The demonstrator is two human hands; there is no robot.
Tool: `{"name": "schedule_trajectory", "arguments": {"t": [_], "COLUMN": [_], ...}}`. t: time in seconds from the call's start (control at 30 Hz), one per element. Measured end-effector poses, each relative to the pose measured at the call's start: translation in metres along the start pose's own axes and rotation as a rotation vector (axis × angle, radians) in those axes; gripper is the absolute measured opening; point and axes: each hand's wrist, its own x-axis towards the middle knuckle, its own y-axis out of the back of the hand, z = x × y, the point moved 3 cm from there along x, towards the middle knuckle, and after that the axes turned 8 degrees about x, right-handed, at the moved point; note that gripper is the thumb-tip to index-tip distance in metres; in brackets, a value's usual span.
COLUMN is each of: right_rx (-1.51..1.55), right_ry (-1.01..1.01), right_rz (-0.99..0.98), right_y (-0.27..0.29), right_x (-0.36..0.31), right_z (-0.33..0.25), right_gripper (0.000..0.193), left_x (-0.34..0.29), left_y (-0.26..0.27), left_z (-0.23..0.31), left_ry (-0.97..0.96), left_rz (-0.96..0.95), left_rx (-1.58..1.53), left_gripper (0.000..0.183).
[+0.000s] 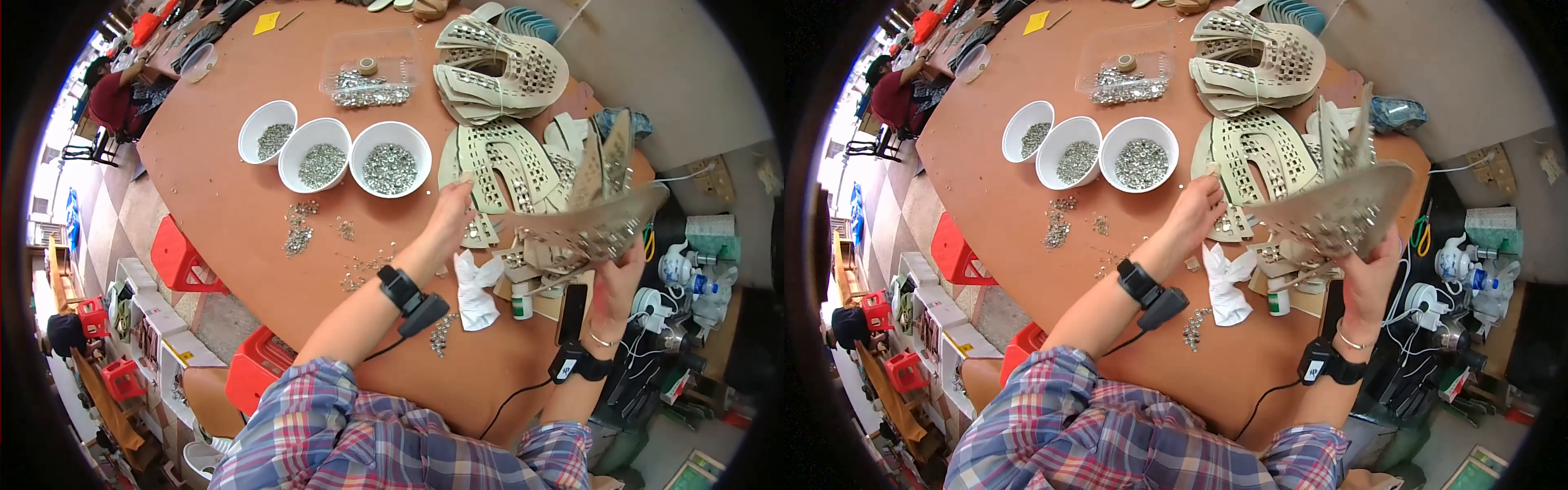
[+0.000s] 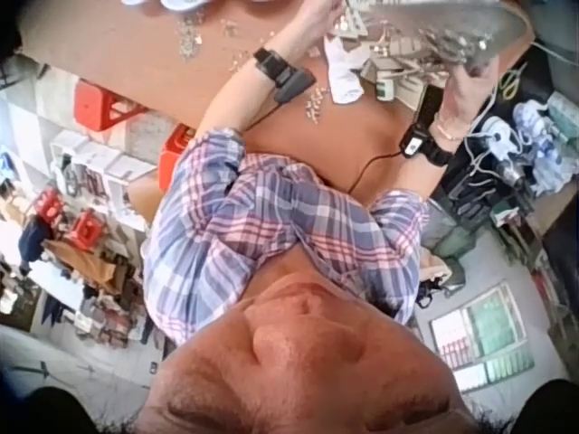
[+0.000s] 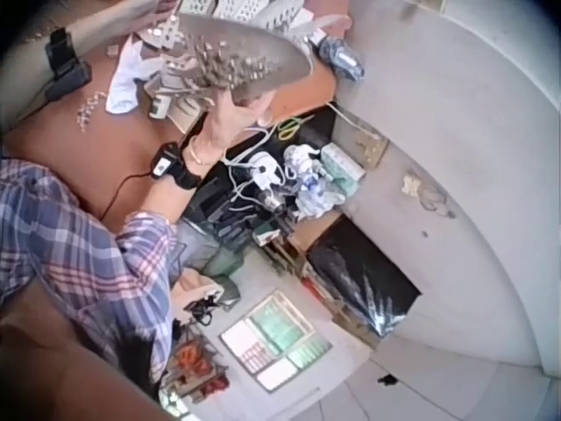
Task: The recorder is sorting and counting stacks of shoe upper components on a table.
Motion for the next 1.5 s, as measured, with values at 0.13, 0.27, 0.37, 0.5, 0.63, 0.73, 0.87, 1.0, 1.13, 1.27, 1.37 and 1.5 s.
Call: {"name": "schedule_trajectory", "arguments": {"t": [0.13, 0.27, 0.37, 0.5, 0.63, 0.73, 0.87, 1.0, 1.13, 1.27, 1.37, 1.5], "right_rx": [-0.104, 0.160, 0.218, 0.065, 0.212, 0.314, 0.311, 0.151, 0.007, -0.034, -0.057, 0.070], "right_ry": [0.113, 0.089, -0.012, 0.030, 0.017, 0.059, 0.130, 0.258, 0.270, -0.078, -0.175, -0.449], "right_rz": [-0.056, -0.138, -0.306, 0.409, 0.366, 0.263, 0.218, 0.273, 0.266, 0.518, 0.364, 0.420], "right_y": [0.037, 0.056, 0.059, 0.092, 0.104, 0.111, 0.095, 0.091, 0.077, 0.076, 0.057, 0.052], "right_x": [-0.028, -0.073, -0.097, -0.148, -0.180, -0.204, -0.239, -0.287, -0.329, -0.344, -0.331, -0.348], "right_z": [-0.024, -0.038, -0.048, -0.040, -0.045, -0.058, -0.096, -0.124, -0.147, -0.126, -0.071, -0.011], "right_gripper": [0.057, 0.061, 0.065, 0.054, 0.057, 0.060, 0.074, 0.093, 0.100, 0.061, 0.049, 0.040], "left_x": [0.035, 0.029, 0.048, 0.034, 0.000, -0.058, -0.174, -0.246, -0.289, -0.257, -0.225, -0.239], "left_y": [0.006, -0.018, -0.008, -0.025, -0.055, -0.089, -0.131, -0.138, -0.102, -0.008, 0.069, 0.064], "left_z": [-0.007, 0.011, 0.019, 0.056, 0.083, 0.094, 0.086, 0.030, -0.028, -0.116, -0.159, -0.132], "left_ry": [0.078, 0.041, 0.021, -0.229, -0.297, -0.321, -0.158, 0.050, 0.267, 0.367, 0.521, 0.617], "left_rz": [0.081, -0.002, 0.024, -0.021, -0.237, -0.451, -0.819, -0.977, -1.138, -1.025, -0.936, -0.854], "left_rx": [0.044, 0.111, 0.274, 0.237, 0.079, 0.063, 0.030, -0.035, -0.042, 0.445, 0.865, 1.034], "left_gripper": [0.019, 0.025, 0.018, 0.017, 0.013, 0.014, 0.018, 0.031, 0.066, 0.064, 0.057, 0.046]}}
